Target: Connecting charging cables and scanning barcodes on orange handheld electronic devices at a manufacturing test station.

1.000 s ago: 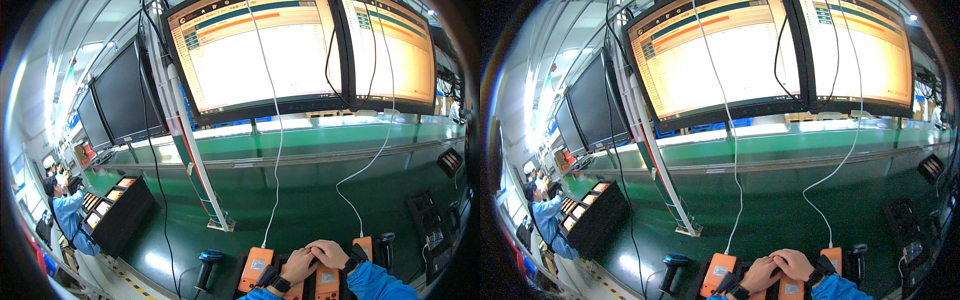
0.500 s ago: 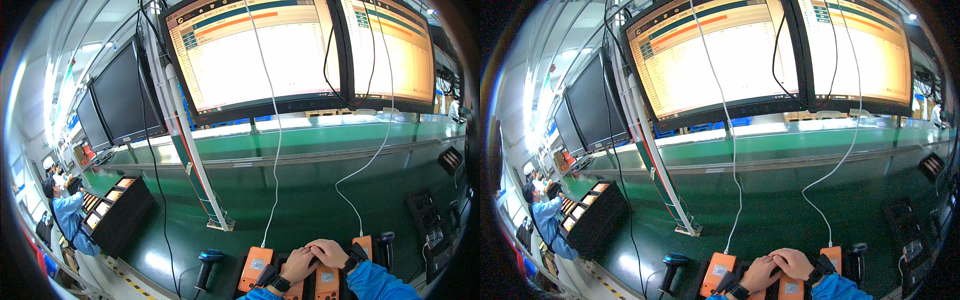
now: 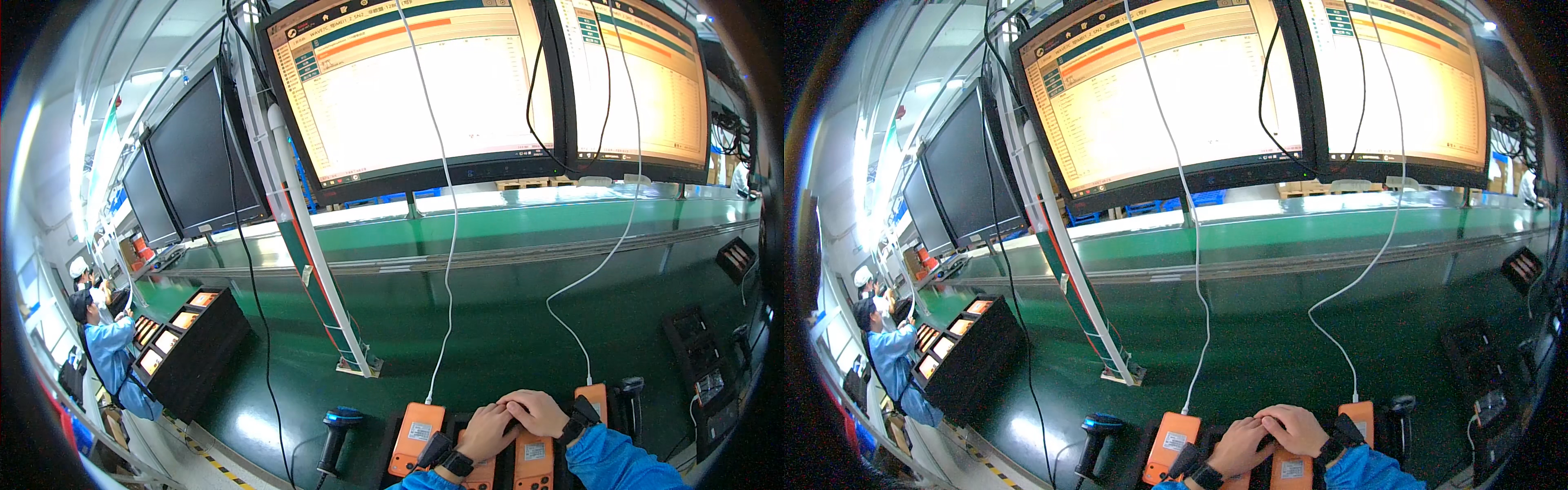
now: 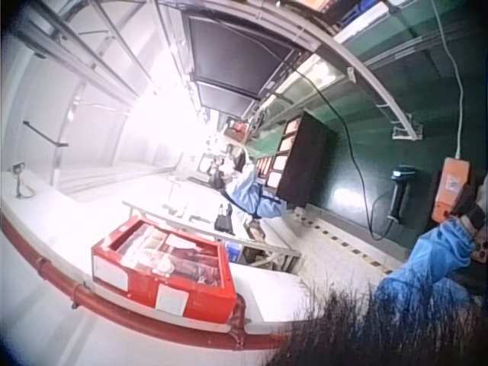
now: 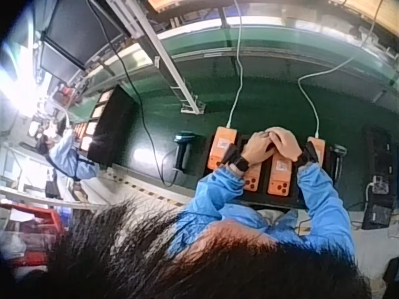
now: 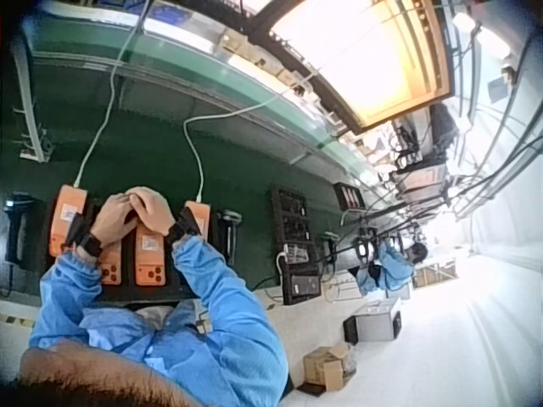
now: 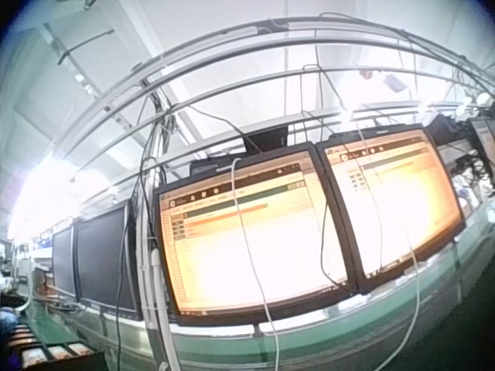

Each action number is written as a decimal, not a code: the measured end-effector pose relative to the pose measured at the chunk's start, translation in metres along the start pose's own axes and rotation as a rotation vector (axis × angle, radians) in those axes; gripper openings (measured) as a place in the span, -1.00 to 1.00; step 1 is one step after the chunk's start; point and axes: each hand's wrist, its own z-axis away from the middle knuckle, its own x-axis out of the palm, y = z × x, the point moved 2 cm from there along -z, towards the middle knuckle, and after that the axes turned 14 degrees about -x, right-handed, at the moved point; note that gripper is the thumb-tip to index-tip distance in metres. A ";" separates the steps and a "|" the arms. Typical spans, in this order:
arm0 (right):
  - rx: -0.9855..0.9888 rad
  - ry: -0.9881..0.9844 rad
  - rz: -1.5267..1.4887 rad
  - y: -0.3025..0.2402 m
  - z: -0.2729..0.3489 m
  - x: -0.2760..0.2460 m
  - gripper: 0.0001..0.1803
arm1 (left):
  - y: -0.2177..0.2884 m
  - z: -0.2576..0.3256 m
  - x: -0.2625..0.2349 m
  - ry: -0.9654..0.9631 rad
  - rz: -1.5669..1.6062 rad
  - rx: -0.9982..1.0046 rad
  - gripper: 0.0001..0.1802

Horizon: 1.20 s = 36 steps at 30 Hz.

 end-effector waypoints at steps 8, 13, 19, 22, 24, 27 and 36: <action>0.002 -0.001 0.002 -0.001 -0.001 0.000 -0.63 | 0.000 0.000 -0.001 -0.018 0.002 0.003 -0.57; 0.004 -0.010 -0.002 0.000 0.000 -0.001 -0.64 | 0.000 0.000 0.000 -0.014 -0.011 -0.001 -0.58; 0.022 0.016 -0.021 -0.007 -0.001 -0.003 -0.65 | -0.003 0.000 0.006 0.048 0.025 0.037 -0.59; 0.005 0.001 0.007 0.000 0.003 -0.001 -0.66 | 0.000 0.000 0.003 0.007 -0.005 0.018 -0.59; 0.000 -0.002 0.008 0.001 0.001 0.000 -0.66 | -0.001 -0.001 0.002 -0.022 -0.004 0.009 -0.57; -0.005 -0.008 -0.002 0.001 -0.002 0.001 -0.66 | 0.000 0.001 -0.002 0.013 -0.001 -0.008 -0.64; 0.044 -0.047 0.023 -0.001 0.001 0.001 -0.59 | -0.001 0.033 -0.101 0.698 0.006 -0.236 -0.62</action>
